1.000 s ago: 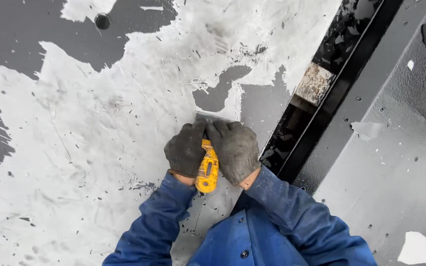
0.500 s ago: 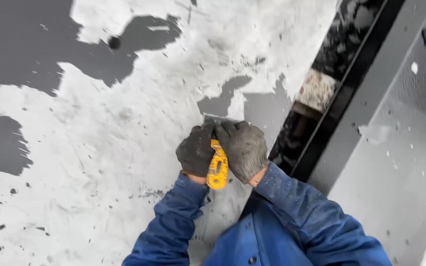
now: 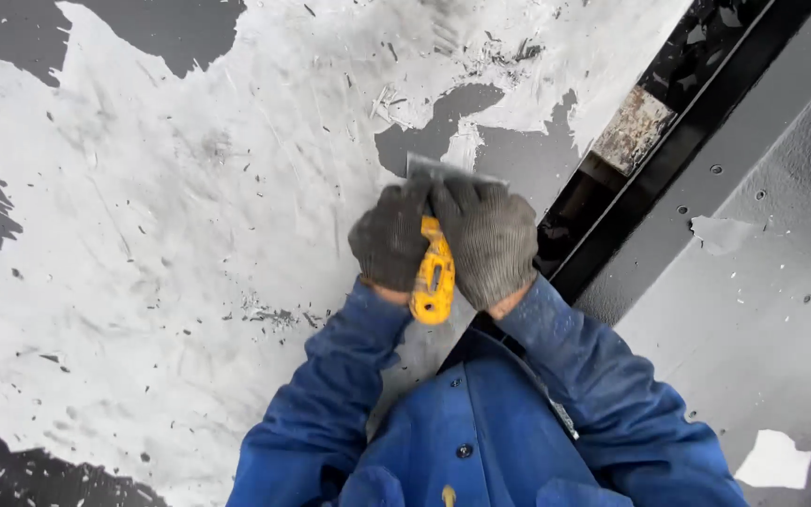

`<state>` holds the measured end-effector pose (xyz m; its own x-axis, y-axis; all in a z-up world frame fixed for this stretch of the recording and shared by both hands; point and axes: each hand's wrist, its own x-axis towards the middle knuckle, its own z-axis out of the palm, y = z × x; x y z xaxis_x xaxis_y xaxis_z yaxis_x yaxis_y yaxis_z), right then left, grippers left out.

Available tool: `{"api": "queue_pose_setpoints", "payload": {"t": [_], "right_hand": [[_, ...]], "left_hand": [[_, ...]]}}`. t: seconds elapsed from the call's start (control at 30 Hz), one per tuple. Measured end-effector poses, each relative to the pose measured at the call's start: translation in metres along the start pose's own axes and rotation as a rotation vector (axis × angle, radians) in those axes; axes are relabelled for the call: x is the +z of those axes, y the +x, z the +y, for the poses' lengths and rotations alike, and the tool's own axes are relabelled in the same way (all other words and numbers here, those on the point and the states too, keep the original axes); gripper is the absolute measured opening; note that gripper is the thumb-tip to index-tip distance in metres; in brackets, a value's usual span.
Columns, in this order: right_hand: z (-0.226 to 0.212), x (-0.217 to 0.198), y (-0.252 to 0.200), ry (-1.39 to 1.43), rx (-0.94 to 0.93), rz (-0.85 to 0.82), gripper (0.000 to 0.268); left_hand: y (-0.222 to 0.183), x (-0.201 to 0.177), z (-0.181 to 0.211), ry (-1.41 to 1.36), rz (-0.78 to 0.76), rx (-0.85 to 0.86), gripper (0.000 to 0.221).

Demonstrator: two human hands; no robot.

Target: Scraping a grey coating from a large black surface using a hand scraper.

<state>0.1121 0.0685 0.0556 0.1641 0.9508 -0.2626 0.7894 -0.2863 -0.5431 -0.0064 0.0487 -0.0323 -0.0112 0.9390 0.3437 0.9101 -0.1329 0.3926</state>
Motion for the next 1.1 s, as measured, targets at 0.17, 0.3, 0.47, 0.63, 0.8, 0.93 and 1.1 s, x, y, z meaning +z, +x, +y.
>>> {"api": "queue_pose_setpoints", "payload": {"t": [0.17, 0.3, 0.47, 0.63, 0.8, 0.93, 1.1], "right_hand": [[-0.004, -0.022, 0.0, 0.037, 0.154, 0.049, 0.042], [0.031, -0.03, 0.015, -0.154, -0.197, 0.019, 0.036], [0.032, -0.028, 0.001, -0.414, -0.512, -0.031, 0.026], [0.014, -0.009, 0.033, -0.083, -0.047, 0.097, 0.04], [0.039, -0.017, 0.0, -0.403, -0.523, 0.174, 0.029], [0.026, -0.033, -0.001, -0.076, -0.25, 0.068, 0.038], [0.026, -0.03, 0.002, 0.0, -0.402, 0.023, 0.041]], "left_hand": [[0.013, -0.003, 0.016, 0.106, 0.063, 0.066, 0.022], [0.02, 0.004, 0.028, 0.019, 0.091, 0.098, 0.026], [0.007, -0.006, 0.029, -0.054, 0.078, 0.145, 0.03], [0.032, 0.031, 0.022, 0.177, 0.159, -0.111, 0.026], [0.035, -0.063, 0.053, 0.134, -0.479, -0.11, 0.036], [0.047, -0.063, 0.068, 0.246, -0.433, -0.154, 0.054], [0.024, -0.037, 0.045, 0.351, -0.465, -0.07, 0.033]]}}
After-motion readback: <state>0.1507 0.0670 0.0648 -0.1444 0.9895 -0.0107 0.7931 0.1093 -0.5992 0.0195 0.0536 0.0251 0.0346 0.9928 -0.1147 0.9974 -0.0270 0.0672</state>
